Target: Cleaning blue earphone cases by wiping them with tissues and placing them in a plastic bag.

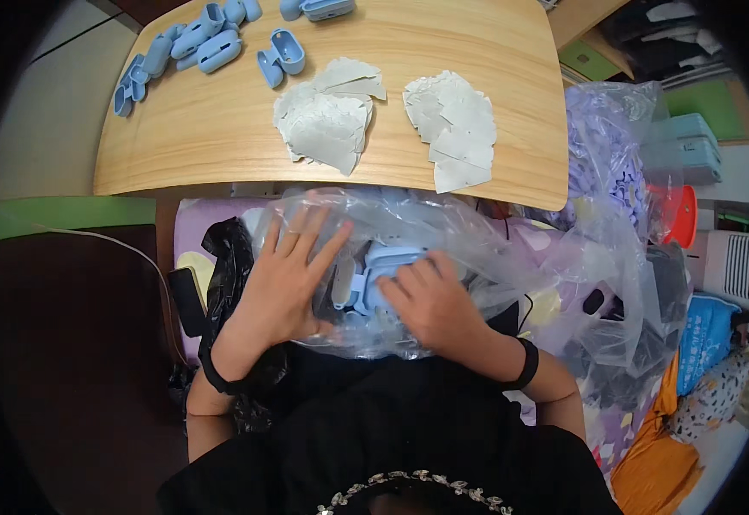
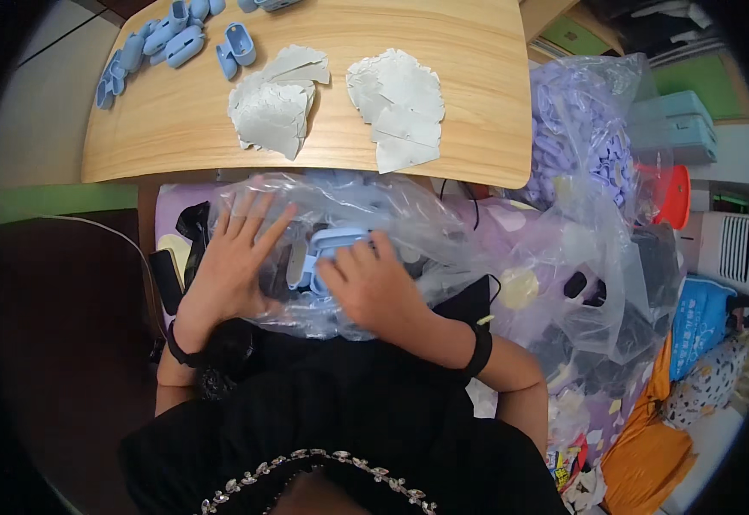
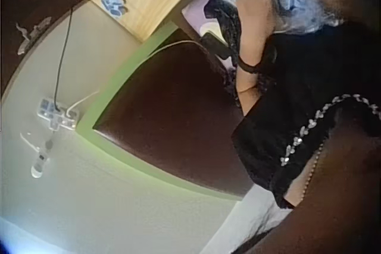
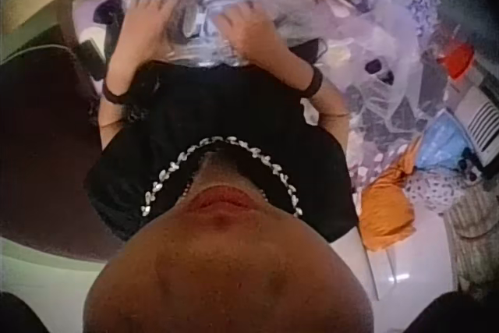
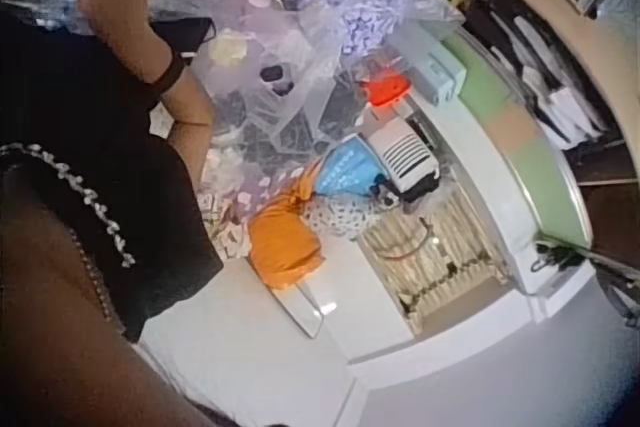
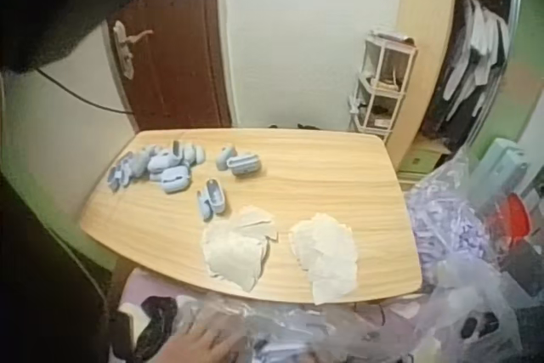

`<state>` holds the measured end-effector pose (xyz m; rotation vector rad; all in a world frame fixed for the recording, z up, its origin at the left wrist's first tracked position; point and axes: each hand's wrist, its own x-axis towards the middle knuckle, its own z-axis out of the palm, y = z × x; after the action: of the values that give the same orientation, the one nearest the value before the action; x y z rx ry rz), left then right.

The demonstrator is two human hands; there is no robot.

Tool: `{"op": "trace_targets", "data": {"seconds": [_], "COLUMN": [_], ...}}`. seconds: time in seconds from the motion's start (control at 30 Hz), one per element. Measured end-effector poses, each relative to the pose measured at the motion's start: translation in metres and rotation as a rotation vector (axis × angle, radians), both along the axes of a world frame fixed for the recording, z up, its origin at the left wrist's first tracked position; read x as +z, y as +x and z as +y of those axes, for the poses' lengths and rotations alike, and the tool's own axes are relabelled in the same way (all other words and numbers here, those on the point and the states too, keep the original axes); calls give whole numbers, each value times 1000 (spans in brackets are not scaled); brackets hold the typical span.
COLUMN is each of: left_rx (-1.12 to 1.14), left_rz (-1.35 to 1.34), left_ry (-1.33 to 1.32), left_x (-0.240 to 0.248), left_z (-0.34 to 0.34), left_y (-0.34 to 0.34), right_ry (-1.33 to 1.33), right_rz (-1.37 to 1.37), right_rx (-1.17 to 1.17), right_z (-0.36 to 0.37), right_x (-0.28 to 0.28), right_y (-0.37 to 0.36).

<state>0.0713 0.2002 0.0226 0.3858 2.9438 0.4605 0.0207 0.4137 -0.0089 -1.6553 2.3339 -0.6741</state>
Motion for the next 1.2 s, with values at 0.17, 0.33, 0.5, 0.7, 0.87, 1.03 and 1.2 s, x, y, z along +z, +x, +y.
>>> {"op": "trace_targets", "data": {"seconds": [0.17, 0.33, 0.5, 0.7, 0.87, 1.03, 1.2], "left_rx": [-139, 205, 68, 182, 371, 396, 604], "left_rz": [-87, 23, 785, 228, -256, -267, -125], "left_ry": [173, 620, 274, 196, 344, 543, 858], "left_x": [39, 64, 19, -5, 13, 10, 7], "left_z": [8, -50, -125, -150, -153, -160, -169], "left_y": [-3, -30, -170, -218, -198, -170, -151], "right_ry": [-374, -323, -256, -221, -321, -440, -526], "right_rz": [-155, -168, 254, 191, 53, -341, -201], "right_rx": [82, -523, -495, -532, -579, -714, -771], "right_z": [-7, 18, 13, 12, 15, 17, 19], "right_x": [15, 50, 18, 11, 6, -1, 15], "right_y": [-16, -91, -123, -122, -126, -135, -131]}}
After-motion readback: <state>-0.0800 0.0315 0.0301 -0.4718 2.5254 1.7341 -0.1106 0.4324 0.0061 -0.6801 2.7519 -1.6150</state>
